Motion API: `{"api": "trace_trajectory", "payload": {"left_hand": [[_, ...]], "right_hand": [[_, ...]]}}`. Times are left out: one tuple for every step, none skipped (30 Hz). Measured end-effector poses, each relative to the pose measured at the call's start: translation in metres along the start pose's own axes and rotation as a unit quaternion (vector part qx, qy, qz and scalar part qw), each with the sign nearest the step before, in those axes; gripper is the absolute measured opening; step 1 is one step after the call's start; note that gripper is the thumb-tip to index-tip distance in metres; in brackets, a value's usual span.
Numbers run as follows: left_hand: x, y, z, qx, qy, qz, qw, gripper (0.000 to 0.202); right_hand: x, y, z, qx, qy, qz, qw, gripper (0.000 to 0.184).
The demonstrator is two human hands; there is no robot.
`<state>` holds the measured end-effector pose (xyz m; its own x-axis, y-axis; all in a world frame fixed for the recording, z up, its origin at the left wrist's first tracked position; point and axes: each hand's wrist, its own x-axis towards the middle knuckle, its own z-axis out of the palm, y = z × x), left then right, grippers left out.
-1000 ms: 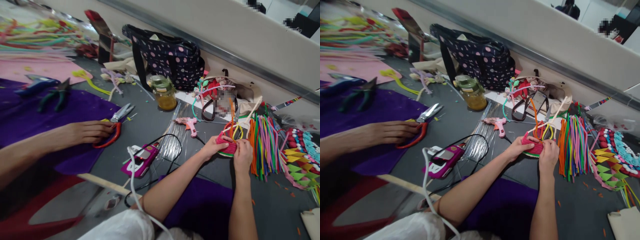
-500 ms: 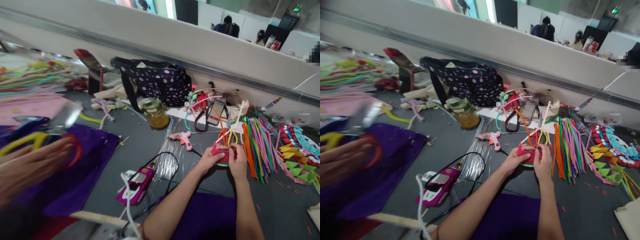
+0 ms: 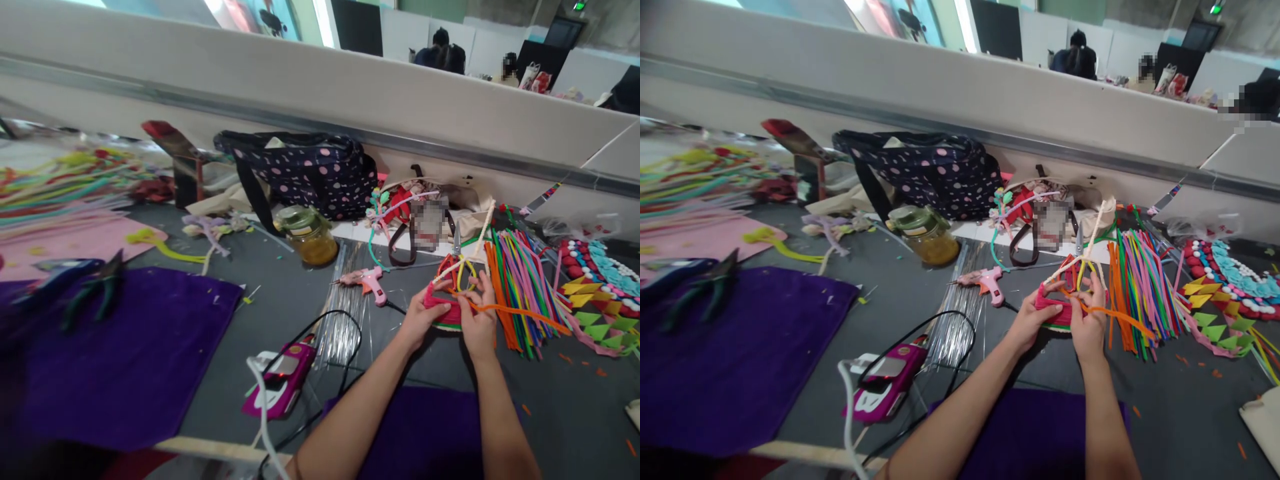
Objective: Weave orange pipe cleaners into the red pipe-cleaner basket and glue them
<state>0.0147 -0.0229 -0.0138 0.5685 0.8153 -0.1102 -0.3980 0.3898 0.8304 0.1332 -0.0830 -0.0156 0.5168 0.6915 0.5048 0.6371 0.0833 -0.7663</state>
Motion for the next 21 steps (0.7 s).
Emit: {"api": "trace_trajectory", "payload": {"left_hand": [[0.0, -0.001, 0.0, -0.009, 0.0, -0.004, 1.0, 0.054], [0.0, -0.001, 0.001, -0.018, -0.001, -0.006, 1.0, 0.054], [0.0, -0.001, 0.001, -0.028, -0.001, -0.007, 1.0, 0.054], [0.001, -0.001, 0.001, -0.038, -0.002, -0.006, 0.999, 0.054], [0.001, -0.001, 0.001, -0.047, -0.001, -0.005, 0.999, 0.054], [0.001, -0.001, 0.001, -0.056, 0.001, -0.003, 0.998, 0.054], [0.002, 0.0, 0.001, -0.064, 0.004, 0.0, 0.998, 0.055], [0.003, 0.0, 0.001, -0.071, 0.01, 0.003, 0.997, 0.056], [0.003, 0.001, 0.0, -0.077, 0.015, 0.007, 0.997, 0.057], [0.003, 0.001, 0.0, -0.081, 0.02, 0.008, 0.996, 0.059], [0.003, 0.002, 0.0, -0.084, 0.023, 0.008, 0.996, 0.06], [0.003, 0.002, 0.0, -0.086, 0.023, 0.005, 0.996, 0.062], [0.003, 0.003, 0.0, -0.087, 0.021, 0.001, 0.996, 0.065], [0.003, 0.003, 0.001, -0.087, 0.019, -0.002, 0.996, 0.068], [0.002, 0.004, 0.001, -0.087, 0.018, -0.005, 0.996, 0.072], [0.002, 0.004, 0.002, -0.088, 0.018, -0.005, 0.996, 0.078], [0.002, 0.004, 0.002, -0.09, 0.02, -0.003, 0.996, 0.085], [0.002, 0.004, 0.002, -0.091, 0.023, 0.002, 0.996, 0.093], [0.002, 0.004, 0.002, -0.091, 0.027, 0.009, 0.995, 0.101], [0.003, 0.004, 0.001, -0.091, 0.032, 0.016, 0.995, 0.108], [0.003, 0.004, 0.001, -0.09, 0.036, 0.022, 0.995, 0.112]], "right_hand": [[0.0, 0.001, 0.0, 0.008, 0.005, 0.007, 1.0, 0.047], [0.0, 0.001, 0.0, 0.026, 0.007, 0.02, 0.999, 0.045], [-0.001, 0.001, 0.001, 0.047, 0.007, 0.036, 0.998, 0.044], [-0.001, 0.002, 0.001, 0.062, 0.008, 0.047, 0.997, 0.044], [-0.001, 0.002, 0.0, 0.067, 0.01, 0.053, 0.996, 0.044], [-0.001, 0.002, -0.001, 0.064, 0.017, 0.055, 0.996, 0.043], [0.0, 0.003, -0.002, 0.054, 0.032, 0.056, 0.996, 0.039], [0.0, 0.003, -0.004, 0.039, 0.049, 0.058, 0.996, 0.034], [0.001, 0.003, -0.007, 0.023, 0.067, 0.061, 0.996, 0.03], [0.002, 0.004, -0.009, 0.01, 0.084, 0.066, 0.994, 0.027], [0.002, 0.004, -0.01, 0.004, 0.095, 0.072, 0.993, 0.026], [0.003, 0.004, -0.012, 0.003, 0.098, 0.08, 0.992, 0.027], [0.003, 0.003, -0.012, 0.005, 0.092, 0.089, 0.992, 0.028], [0.003, 0.003, -0.013, 0.008, 0.086, 0.097, 0.992, 0.029], [0.003, 0.002, -0.013, 0.01, 0.081, 0.106, 0.991, 0.03], [0.003, 0.002, -0.012, 0.011, 0.077, 0.113, 0.99, 0.031], [0.003, 0.001, -0.012, 0.01, 0.079, 0.119, 0.99, 0.032], [0.003, 0.002, -0.011, 0.007, 0.085, 0.122, 0.989, 0.032], [0.003, 0.003, -0.011, 0.004, 0.093, 0.126, 0.988, 0.033], [0.003, 0.004, -0.011, 0.002, 0.098, 0.131, 0.986, 0.034], [0.004, 0.006, -0.012, -0.002, 0.1, 0.136, 0.986, 0.035]]}}
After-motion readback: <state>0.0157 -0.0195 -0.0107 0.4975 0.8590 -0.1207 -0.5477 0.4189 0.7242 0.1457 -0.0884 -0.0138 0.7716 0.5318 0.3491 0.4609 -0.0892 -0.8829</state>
